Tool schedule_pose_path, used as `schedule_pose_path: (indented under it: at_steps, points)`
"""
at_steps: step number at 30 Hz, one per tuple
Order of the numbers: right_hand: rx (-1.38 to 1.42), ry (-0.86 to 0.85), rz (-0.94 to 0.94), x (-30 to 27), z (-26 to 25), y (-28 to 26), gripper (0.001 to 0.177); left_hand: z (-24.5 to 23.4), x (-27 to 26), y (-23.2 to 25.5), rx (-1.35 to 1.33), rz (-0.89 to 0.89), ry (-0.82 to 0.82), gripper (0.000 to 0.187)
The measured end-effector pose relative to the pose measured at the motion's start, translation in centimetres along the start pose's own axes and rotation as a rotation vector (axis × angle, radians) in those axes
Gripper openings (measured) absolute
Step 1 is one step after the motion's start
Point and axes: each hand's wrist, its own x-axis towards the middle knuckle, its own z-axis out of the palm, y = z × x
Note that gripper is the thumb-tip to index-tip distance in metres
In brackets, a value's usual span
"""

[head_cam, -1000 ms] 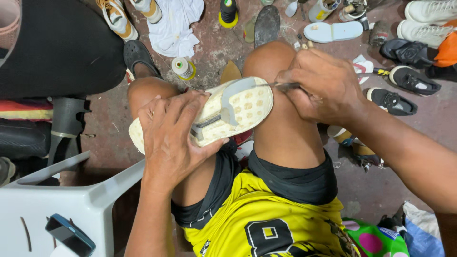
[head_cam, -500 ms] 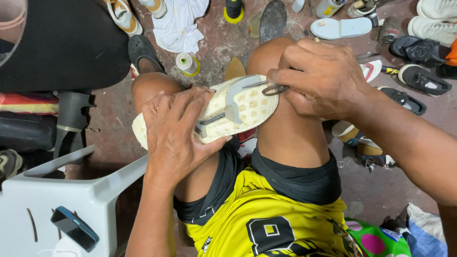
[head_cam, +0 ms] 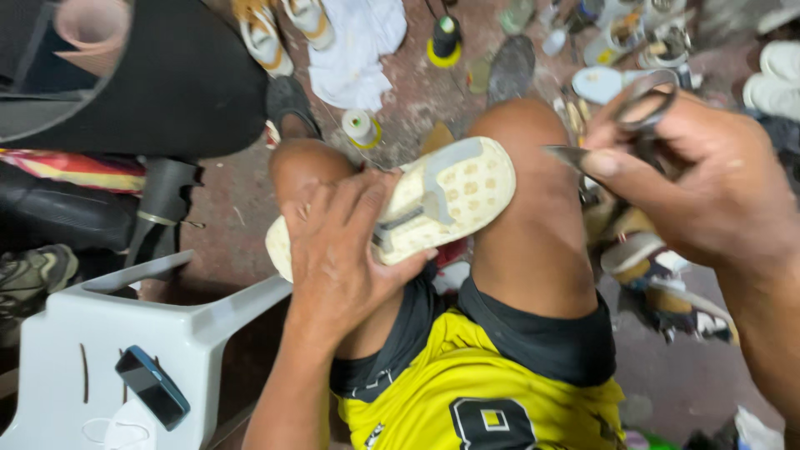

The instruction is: The person sits on the floor and rubs a brown shoe sole with a small white cloth. They then pick up a white shoe sole and use a pair of scissors to cut and trim the edges of the sole.

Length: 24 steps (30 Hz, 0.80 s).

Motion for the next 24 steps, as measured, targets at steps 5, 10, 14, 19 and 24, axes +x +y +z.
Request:
schedule_pose_path:
  at_steps: [5,10,14,19,24]
  points:
    - [0.552,0.036,0.274,-1.0,1.0,2.0,0.03,-1.1,0.6,1.7,-0.05,-0.058,0.125,0.083]
    - [0.663,0.046,0.173,0.4,4.2,3.7,0.067,-1.0,1.3,3.6,-0.088,-0.114,0.28,0.086]
    - [0.512,0.089,0.17,2.3,5.5,1.0,0.069,0.1,1.6,5.6,-0.189,-0.18,0.348,0.085]
    - [0.484,0.093,0.192,4.1,5.7,-2.1,0.067,0.9,1.2,6.3,-0.22,-0.174,0.386,0.091]
    - [0.603,-0.079,0.239,4.7,4.3,-1.4,0.057,0.8,0.5,3.1,-0.774,-0.362,0.168,0.071]
